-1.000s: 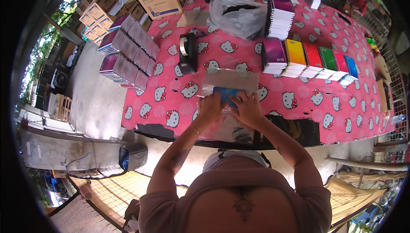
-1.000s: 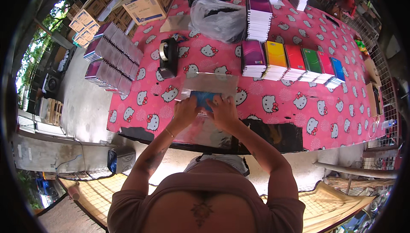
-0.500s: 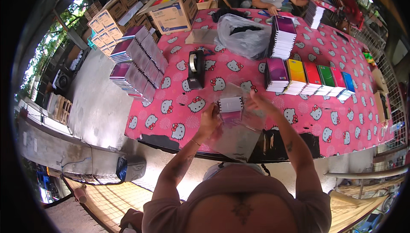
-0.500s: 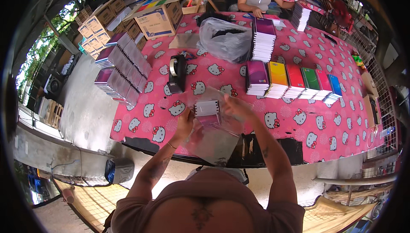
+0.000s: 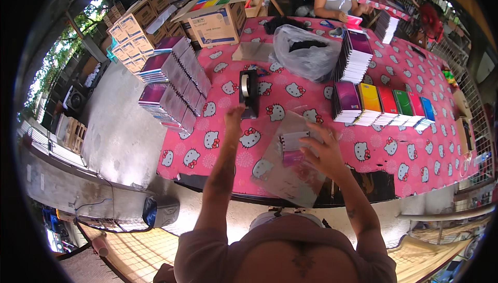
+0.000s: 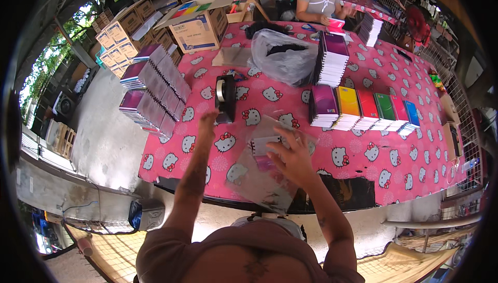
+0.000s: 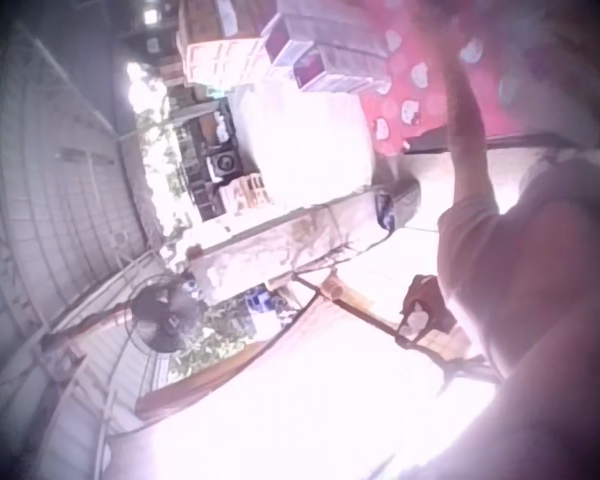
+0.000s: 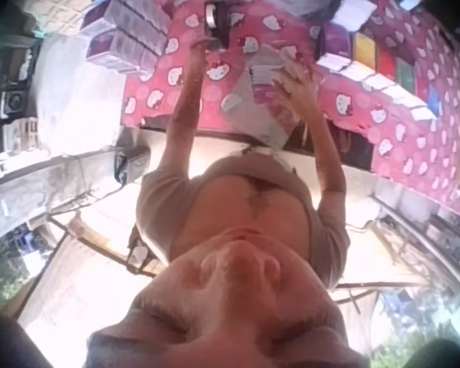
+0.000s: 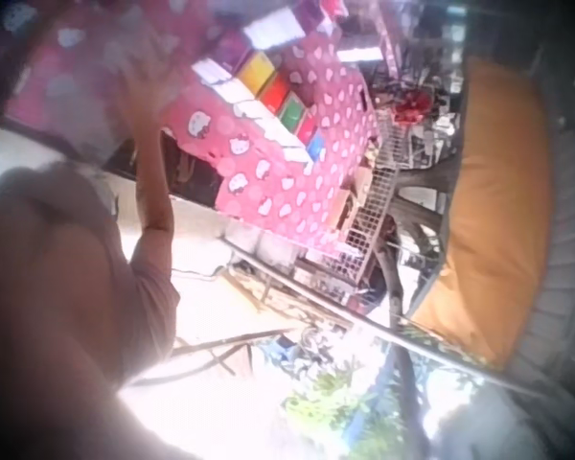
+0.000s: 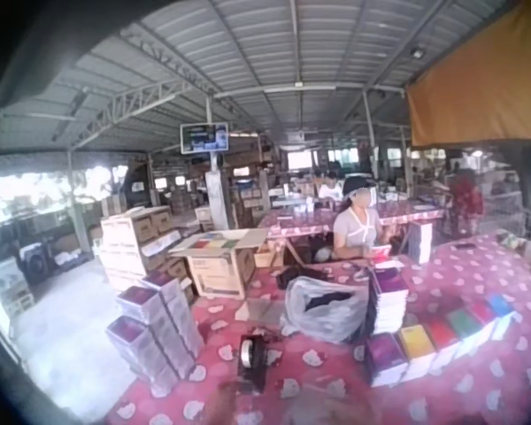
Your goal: The person places small notebooks into plastic bags, seals them with tape, and organizes the packaged notebooks on a table.
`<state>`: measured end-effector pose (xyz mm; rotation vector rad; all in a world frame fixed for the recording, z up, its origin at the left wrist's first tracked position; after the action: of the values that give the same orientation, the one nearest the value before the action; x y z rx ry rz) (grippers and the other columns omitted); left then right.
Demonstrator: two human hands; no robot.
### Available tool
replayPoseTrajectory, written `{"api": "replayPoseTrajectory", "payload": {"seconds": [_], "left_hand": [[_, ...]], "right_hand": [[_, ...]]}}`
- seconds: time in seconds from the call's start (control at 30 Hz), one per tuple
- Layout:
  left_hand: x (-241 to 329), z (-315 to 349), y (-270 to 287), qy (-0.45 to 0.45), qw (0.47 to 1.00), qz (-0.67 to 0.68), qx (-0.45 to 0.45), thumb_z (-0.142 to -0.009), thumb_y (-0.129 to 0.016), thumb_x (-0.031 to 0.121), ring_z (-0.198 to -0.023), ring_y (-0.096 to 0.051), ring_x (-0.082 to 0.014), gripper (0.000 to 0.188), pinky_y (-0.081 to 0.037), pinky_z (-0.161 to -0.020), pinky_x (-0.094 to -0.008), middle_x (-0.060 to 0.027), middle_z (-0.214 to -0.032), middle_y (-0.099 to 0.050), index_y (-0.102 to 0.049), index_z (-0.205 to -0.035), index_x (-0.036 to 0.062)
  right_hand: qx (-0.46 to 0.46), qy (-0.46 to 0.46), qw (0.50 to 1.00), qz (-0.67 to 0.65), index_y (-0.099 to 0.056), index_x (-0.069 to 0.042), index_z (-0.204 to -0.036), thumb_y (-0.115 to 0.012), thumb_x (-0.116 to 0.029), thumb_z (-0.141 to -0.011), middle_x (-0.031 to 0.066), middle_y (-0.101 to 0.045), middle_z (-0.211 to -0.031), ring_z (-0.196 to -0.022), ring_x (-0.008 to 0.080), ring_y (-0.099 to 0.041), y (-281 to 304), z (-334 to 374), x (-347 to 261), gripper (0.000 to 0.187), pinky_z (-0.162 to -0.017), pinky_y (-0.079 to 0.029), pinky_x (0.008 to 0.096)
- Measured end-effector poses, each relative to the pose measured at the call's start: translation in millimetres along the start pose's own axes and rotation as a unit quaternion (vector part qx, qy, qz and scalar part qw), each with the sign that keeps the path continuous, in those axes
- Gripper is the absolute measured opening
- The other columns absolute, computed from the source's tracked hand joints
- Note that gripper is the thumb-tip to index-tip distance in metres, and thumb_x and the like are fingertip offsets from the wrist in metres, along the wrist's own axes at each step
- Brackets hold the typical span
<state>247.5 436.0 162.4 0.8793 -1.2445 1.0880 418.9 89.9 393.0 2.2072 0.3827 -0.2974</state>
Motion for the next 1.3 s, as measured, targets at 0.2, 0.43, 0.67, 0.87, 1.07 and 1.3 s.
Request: {"api": "replayPoseTrajectory", "payload": {"seconds": [0.2, 0.43, 0.67, 0.87, 1.07, 1.3], "left_hand": [[52, 10, 27, -0.135, 0.950, -0.274, 0.061, -0.079, -0.065, 0.014, -0.063, -0.068, -0.0123, 0.013, -0.055, -0.065, -0.0307, -0.0033, -0.068, -0.071, -0.077, -0.080, 0.0096], [103, 122, -65, -0.202, 0.921, -0.101, -0.318, -0.091, -0.066, 0.003, -0.083, -0.067, -0.0119, 0.019, -0.054, -0.073, -0.0291, -0.0058, -0.093, -0.072, -0.070, -0.109, 0.0010], [158, 190, -124, -0.298, 0.842, -0.164, -0.419, -0.089, -0.072, 0.006, -0.106, -0.057, -0.0156, 0.023, -0.049, -0.087, -0.0296, -0.0049, -0.107, -0.061, -0.071, -0.112, 0.0049], [160, 181, -130, -0.306, 0.832, -0.183, -0.426, -0.086, -0.074, 0.006, -0.123, -0.049, -0.0226, 0.014, -0.043, -0.099, -0.0355, -0.0074, -0.124, -0.053, -0.076, -0.099, 0.0111], [168, 206, -174, -0.491, 0.738, -0.326, -0.328, -0.078, -0.077, 0.006, -0.132, -0.044, -0.0301, 0.014, -0.039, -0.105, -0.0449, -0.0132, -0.149, -0.040, -0.076, -0.089, 0.0136], [136, 184, -181, -0.405, 0.826, -0.300, -0.252, -0.079, -0.079, 0.020, -0.136, -0.037, -0.0379, 0.057, -0.037, -0.105, -0.0539, -0.0219, -0.154, -0.030, -0.059, -0.132, 0.0170]], "right_hand": [[-0.054, 0.025, 0.998, 0.025, -0.066, -0.019, -0.116, -0.076, -0.025, -0.079, -0.0027, -0.062, -0.116, -0.110, 0.0208, -0.055, -26, -20, -39, 0.039, -0.098, -0.037, 0.0439], [-0.082, -0.022, 0.993, 0.079, -0.071, -0.020, -0.112, -0.076, -0.034, -0.077, -0.0017, -0.068, -0.099, -0.105, 0.0195, -0.060, -40, -21, -32, 0.037, -0.094, -0.036, 0.0425], [-0.098, 0.006, 0.993, 0.072, -0.071, -0.019, -0.111, -0.076, -0.039, -0.077, 0.0009, -0.068, -0.098, -0.103, 0.0206, -0.060, -51, -24, -37, 0.040, -0.093, -0.036, 0.0454], [-0.020, -0.182, 0.980, -0.078, -0.061, -0.019, -0.122, -0.081, -0.041, -0.072, 0.0074, -0.058, -0.127, -0.117, 0.0260, -0.055, -8, 12, 56, 0.058, -0.101, -0.035, 0.0499], [-0.134, 0.008, 0.983, -0.127, -0.064, -0.021, -0.123, -0.086, -0.033, -0.067, 0.0110, -0.049, -0.139, -0.133, 0.0297, -0.045, -69, 34, 50, 0.061, -0.108, -0.033, 0.0496], [-0.083, 0.008, 0.971, -0.222, -0.066, -0.019, -0.127, -0.080, -0.031, -0.079, 0.0123, -0.032, -0.154, -0.140, 0.0317, -0.038, -84, 43, 53, 0.051, -0.112, -0.031, 0.0488]]}}
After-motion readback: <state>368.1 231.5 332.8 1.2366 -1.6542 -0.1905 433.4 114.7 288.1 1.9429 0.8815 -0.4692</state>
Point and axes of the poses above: each hand's wrist, its own z-axis away from the middle knuckle, its own y-axis out of the back of the hand, x = y × z, the point moved 10 cm from there along -z, towards the middle knuckle
